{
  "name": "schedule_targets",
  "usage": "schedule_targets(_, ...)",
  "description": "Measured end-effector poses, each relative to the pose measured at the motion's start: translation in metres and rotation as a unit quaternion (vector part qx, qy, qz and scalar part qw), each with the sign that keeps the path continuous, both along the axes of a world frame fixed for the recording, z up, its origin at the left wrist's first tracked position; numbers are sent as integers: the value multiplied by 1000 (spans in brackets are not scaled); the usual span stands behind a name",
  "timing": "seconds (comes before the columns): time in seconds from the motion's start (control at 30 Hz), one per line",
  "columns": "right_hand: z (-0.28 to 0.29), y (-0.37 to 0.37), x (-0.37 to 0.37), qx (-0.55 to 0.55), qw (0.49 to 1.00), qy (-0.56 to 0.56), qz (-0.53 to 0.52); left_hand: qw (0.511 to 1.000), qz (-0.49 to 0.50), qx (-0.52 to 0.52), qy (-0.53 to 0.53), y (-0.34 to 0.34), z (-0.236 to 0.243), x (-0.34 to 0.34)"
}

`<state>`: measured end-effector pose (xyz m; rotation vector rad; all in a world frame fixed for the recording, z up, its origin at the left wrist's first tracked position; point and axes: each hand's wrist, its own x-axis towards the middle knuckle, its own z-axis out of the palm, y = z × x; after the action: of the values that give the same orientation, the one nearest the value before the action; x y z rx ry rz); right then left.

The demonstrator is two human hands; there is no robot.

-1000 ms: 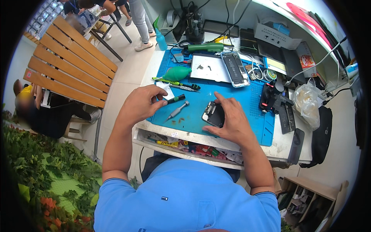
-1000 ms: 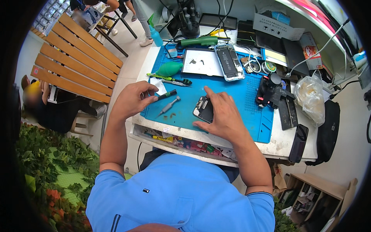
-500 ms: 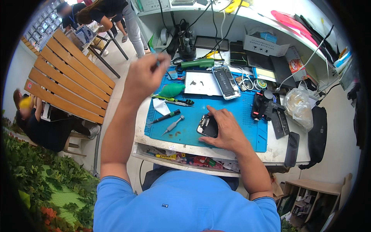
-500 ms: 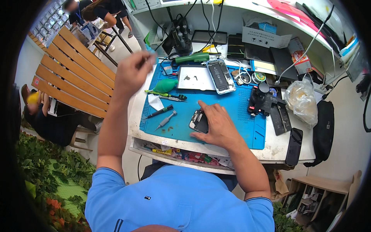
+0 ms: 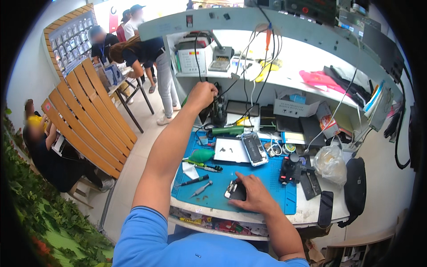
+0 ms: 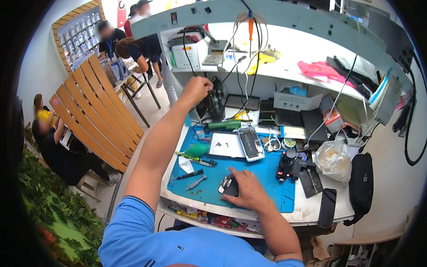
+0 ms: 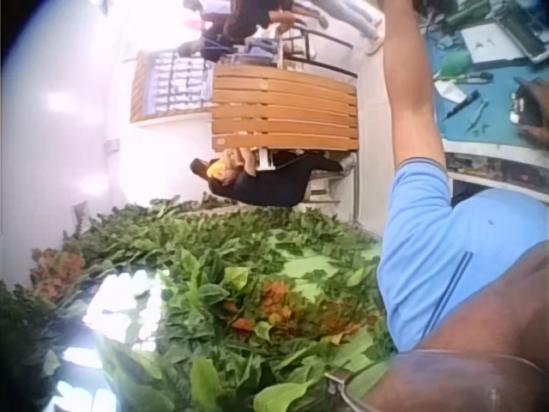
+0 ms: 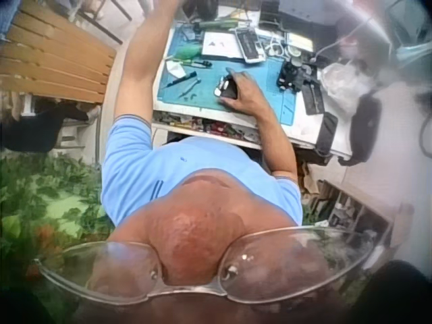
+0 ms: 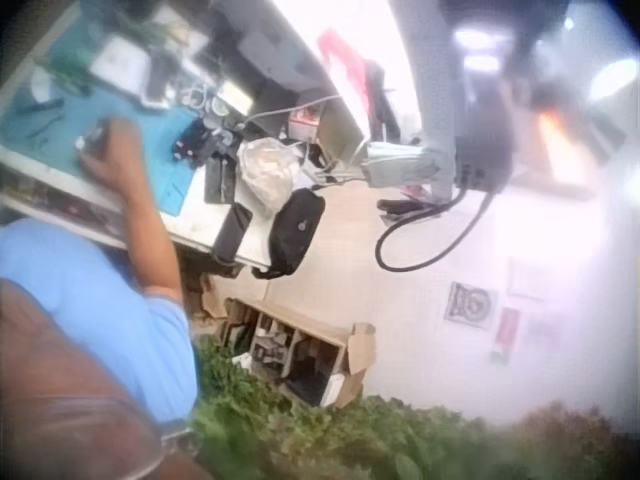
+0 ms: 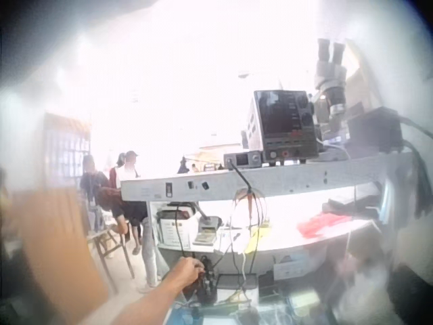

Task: The person repairs a smartphone by applying adhesive to the internal frame and using a screwdriver to manipulate and secure internal components. They handle the phone's casing and screen assembly, carefully aligning parts and using tools to adjust connections within the device.

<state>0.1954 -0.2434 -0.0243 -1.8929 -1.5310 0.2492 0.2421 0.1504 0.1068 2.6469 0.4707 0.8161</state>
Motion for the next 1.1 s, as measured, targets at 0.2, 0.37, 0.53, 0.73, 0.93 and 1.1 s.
schedule_targets(0.2, 6, 2, -1, -11, 1000, -16, 13, 974, -80, 99, -186, 5, 25, -33)
schedule_targets(0.37, 11, -5, -4, 13, 999, 40, -17, 943, -103, 148, -280, -57, 61, -116)
schedule_targets(0.53, 36, -11, -11, 123, 984, -115, -62, 882, -108, -222, -401, -82, 23, -221)
schedule_targets(0.73, 97, 0, -85, 191, 981, 5, 24, 731, -191, -596, -272, -165, -58, -285)
schedule_targets(0.93, 100, 7, -108, 187, 977, -52, 82, 858, -160, -455, -179, -205, -105, -288)
schedule_targets(1.1, 92, 7, -121, 72, 997, 16, -11, 955, -184, -180, -145, -229, -88, -295)
